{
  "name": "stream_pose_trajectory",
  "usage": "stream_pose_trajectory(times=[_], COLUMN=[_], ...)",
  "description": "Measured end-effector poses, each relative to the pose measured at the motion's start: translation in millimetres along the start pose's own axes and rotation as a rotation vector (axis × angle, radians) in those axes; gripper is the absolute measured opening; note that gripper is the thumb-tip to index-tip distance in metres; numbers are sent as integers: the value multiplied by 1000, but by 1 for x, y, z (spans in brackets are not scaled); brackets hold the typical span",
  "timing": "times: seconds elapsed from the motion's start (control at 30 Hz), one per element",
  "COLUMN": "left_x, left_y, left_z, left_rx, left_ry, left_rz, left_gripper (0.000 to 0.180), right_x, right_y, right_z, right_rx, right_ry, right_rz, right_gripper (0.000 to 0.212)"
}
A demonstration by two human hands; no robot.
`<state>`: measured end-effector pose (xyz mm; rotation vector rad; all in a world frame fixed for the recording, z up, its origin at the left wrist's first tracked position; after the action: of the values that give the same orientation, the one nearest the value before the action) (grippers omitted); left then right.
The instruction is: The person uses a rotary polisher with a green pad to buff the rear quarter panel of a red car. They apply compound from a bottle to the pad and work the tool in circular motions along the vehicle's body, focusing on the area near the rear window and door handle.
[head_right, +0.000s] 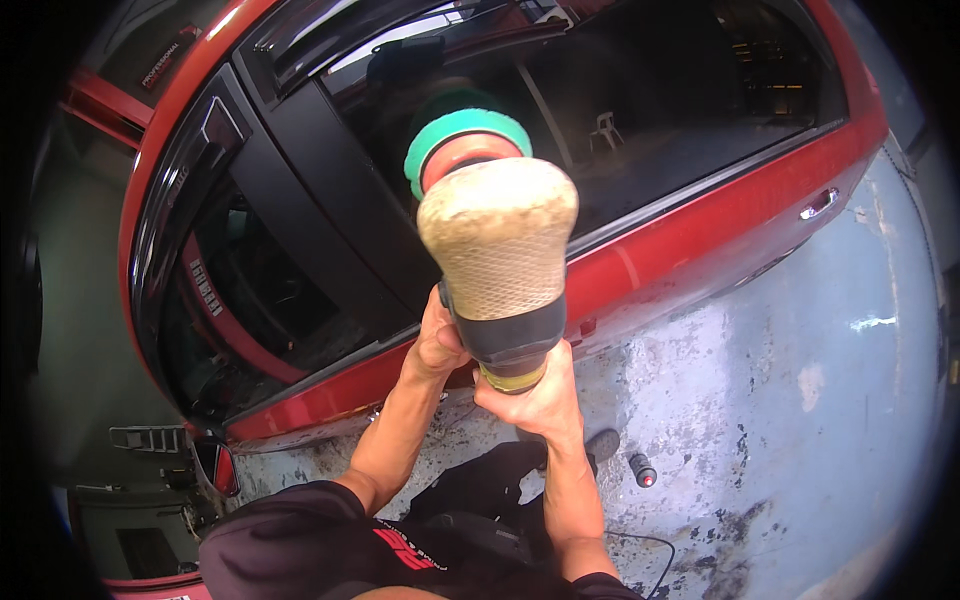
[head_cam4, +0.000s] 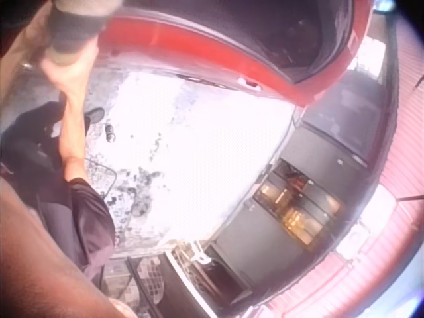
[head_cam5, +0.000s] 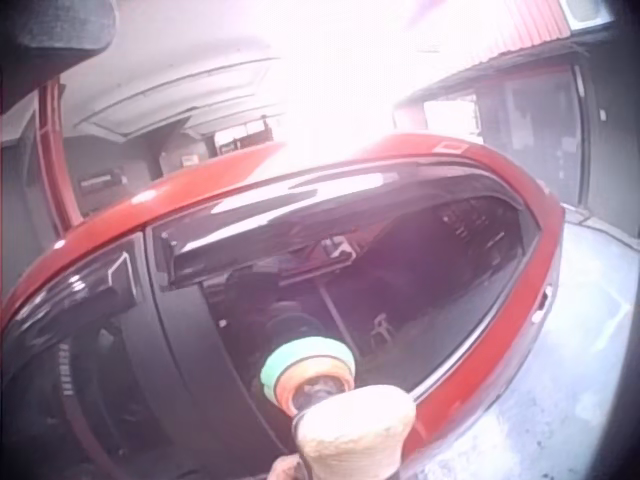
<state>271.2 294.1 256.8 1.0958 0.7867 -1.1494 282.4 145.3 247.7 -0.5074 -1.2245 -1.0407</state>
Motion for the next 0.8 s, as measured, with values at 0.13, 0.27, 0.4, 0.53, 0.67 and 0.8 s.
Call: stream_pose_trajectory(times=[0.13,0.27,0.4,0.53,0.67,0.8], left_x=[-9,-21,-26,-17,-12,-5], left_y=[5,19,26,27,24,30], left_z=[-6,9,34,39,42,47], left_rx=[-54,-88,-260,-277,-291,-300], left_ry=[-58,181,427,424,379,318], left_rz=[-73,-71,-68,-22,-33,-26], left_gripper=[104,104,73,56,59,59], right_x=[-6,-3,-16,-14,-3,-1], right_y=[17,32,30,36,42,45], right_z=[3,-8,-22,-33,-40,-47], right_rx=[-10,25,59,138,184,181], right_ry=[-11,-98,-183,-168,-190,-182], right_rz=[33,45,88,97,96,77], right_gripper=[40,52,59,70,83,86])
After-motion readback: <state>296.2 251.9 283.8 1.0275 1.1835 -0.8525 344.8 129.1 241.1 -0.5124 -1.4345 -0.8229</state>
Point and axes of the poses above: each hand's wrist, its own y-axis towards the middle knuckle, its own z-axis out of the palm, x = y × z, the point moved 1 cm from there along y, towards the middle knuckle, and after that the axes turned 5 degrees about y, right-handed, at the moved point
